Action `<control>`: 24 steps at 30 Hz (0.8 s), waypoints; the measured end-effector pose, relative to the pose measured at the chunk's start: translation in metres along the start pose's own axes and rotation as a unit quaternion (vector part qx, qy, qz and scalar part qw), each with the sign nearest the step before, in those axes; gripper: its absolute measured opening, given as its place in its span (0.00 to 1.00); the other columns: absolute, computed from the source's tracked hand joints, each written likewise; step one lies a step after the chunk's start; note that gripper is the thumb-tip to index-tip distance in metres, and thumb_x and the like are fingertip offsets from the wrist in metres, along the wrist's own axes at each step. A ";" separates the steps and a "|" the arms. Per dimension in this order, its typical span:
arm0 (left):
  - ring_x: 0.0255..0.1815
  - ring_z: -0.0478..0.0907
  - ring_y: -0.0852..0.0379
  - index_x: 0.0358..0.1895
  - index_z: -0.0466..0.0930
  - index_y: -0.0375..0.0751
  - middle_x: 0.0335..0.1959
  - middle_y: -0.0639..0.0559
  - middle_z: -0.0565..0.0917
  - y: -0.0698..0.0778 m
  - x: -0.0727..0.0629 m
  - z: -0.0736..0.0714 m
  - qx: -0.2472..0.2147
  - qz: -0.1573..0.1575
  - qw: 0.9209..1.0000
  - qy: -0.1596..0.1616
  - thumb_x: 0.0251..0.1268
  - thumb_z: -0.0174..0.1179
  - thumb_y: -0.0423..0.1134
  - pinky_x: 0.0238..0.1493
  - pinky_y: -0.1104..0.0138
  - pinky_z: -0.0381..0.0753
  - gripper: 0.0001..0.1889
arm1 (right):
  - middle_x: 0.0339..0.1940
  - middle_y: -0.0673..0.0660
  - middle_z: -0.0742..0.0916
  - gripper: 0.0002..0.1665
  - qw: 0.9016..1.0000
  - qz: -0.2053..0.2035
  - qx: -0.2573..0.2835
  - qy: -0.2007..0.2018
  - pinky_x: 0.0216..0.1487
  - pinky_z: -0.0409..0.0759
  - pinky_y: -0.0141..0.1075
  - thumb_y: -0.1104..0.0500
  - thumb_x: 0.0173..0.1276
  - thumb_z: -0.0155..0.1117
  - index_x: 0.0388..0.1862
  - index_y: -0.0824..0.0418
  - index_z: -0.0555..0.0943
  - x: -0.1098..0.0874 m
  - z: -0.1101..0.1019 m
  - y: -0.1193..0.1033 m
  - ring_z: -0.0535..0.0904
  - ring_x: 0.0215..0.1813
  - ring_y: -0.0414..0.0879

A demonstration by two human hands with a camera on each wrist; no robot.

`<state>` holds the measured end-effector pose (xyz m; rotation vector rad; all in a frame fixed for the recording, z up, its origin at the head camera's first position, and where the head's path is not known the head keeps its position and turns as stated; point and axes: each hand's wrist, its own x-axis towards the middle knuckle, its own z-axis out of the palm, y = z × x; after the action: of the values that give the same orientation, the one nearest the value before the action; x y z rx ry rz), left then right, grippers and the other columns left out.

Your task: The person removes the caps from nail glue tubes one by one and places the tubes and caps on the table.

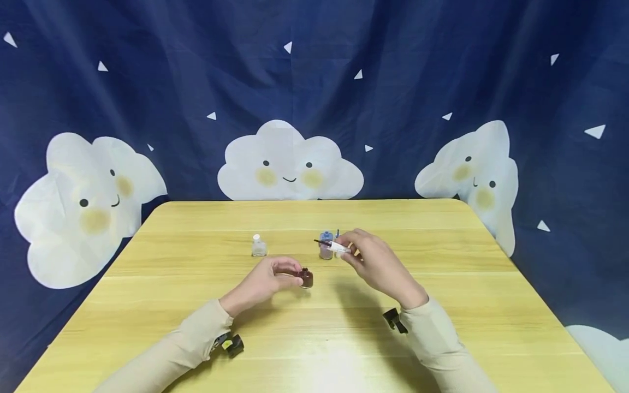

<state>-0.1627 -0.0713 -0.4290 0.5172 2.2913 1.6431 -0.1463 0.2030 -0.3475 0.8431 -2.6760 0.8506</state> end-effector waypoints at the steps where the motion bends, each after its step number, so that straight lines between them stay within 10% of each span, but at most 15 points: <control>1: 0.52 0.83 0.55 0.47 0.86 0.48 0.48 0.55 0.88 0.000 0.000 -0.001 0.000 -0.001 1.000 0.003 0.60 0.73 0.39 0.66 0.47 0.74 0.12 | 0.46 0.55 0.88 0.11 1.000 0.004 0.005 0.003 0.40 0.85 0.38 0.70 0.69 0.68 0.49 0.63 0.84 0.000 0.000 0.001 0.84 0.40 0.43; 16: 0.55 0.81 0.54 0.47 0.85 0.54 0.49 0.58 0.88 0.015 0.029 0.002 -0.006 -0.003 1.000 0.020 0.61 0.73 0.42 0.61 0.53 0.79 0.12 | 0.44 0.59 0.87 0.09 0.971 0.141 0.192 -0.024 0.47 0.84 0.36 0.63 0.71 0.68 0.47 0.64 0.80 0.005 0.015 0.034 0.85 0.48 0.52; 24: 0.59 0.80 0.51 0.49 0.85 0.52 0.51 0.57 0.87 0.019 0.051 0.012 0.013 -0.015 1.000 0.016 0.61 0.73 0.40 0.68 0.43 0.70 0.13 | 0.41 0.58 0.89 0.11 0.962 0.172 0.206 -0.042 0.44 0.85 0.33 0.64 0.66 0.71 0.45 0.65 0.81 0.005 0.035 0.054 0.86 0.45 0.49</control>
<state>-0.2008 -0.0333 -0.4158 0.4634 2.3346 1.6220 -0.1830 0.2164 -0.3996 0.4947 -2.8087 1.5247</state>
